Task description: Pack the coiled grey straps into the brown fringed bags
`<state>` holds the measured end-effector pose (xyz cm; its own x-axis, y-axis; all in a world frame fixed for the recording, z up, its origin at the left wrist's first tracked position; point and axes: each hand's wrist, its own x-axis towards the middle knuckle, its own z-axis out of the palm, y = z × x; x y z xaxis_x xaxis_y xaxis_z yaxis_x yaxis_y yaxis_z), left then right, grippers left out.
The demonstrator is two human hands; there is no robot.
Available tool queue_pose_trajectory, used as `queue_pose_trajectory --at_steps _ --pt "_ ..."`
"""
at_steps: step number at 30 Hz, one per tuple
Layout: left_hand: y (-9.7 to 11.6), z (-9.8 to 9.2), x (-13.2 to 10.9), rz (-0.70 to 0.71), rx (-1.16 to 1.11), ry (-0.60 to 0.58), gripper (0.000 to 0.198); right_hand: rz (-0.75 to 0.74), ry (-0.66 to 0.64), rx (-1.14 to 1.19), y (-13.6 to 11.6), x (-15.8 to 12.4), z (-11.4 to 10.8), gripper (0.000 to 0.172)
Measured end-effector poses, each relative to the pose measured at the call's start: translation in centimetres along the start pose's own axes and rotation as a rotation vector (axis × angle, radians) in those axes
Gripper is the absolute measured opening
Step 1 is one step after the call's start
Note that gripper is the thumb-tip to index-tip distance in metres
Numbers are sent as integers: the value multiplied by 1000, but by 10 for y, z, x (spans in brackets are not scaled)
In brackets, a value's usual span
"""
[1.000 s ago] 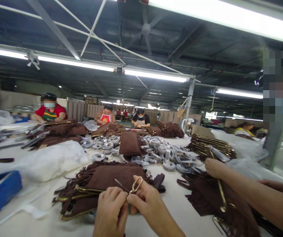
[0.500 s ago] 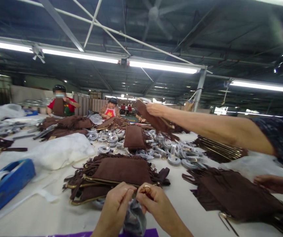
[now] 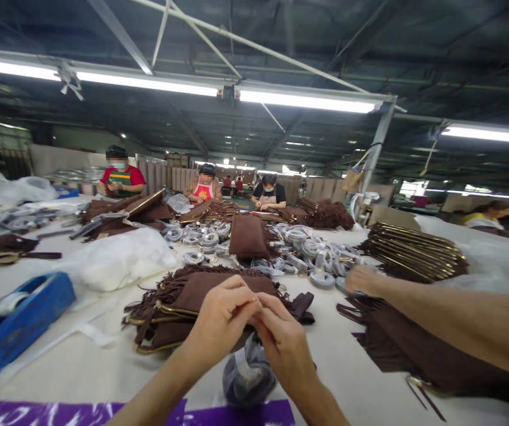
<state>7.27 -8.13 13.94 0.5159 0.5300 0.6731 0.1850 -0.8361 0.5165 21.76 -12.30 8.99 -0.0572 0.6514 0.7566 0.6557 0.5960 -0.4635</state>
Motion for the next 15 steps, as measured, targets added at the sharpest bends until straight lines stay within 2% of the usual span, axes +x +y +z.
queue_pose_trajectory --at_steps 3,4,5,6,7,8,10,13,15 --pt "-22 -19 3 20 40 -108 20 15 22 89 10 11 -5 20" --pt "-37 -26 0 0 105 -139 24 30 30 102 16 12 -8 18" --pt "-54 -33 -4 -37 201 -177 39 51 29 114 23 13 -11 17" --pt "-72 -39 -9 -84 314 -228 52 81 20 132 30 13 -15 18" --pt "-91 -45 -16 -133 414 -305 56 115 10 161 37 12 -18 19" --pt "-109 -50 -22 -173 479 -395 55 155 4 201 45 11 -20 20" --pt "-135 -57 -31 -204 505 -505 43 246 -2 307 58 10 -22 20" --pt "-149 -62 -31 -182 410 -506 24 366 -80 468 68 12 -20 20" --pt "-147 -64 -21 -199 370 -461 29 365 -200 490 63 17 -16 20"
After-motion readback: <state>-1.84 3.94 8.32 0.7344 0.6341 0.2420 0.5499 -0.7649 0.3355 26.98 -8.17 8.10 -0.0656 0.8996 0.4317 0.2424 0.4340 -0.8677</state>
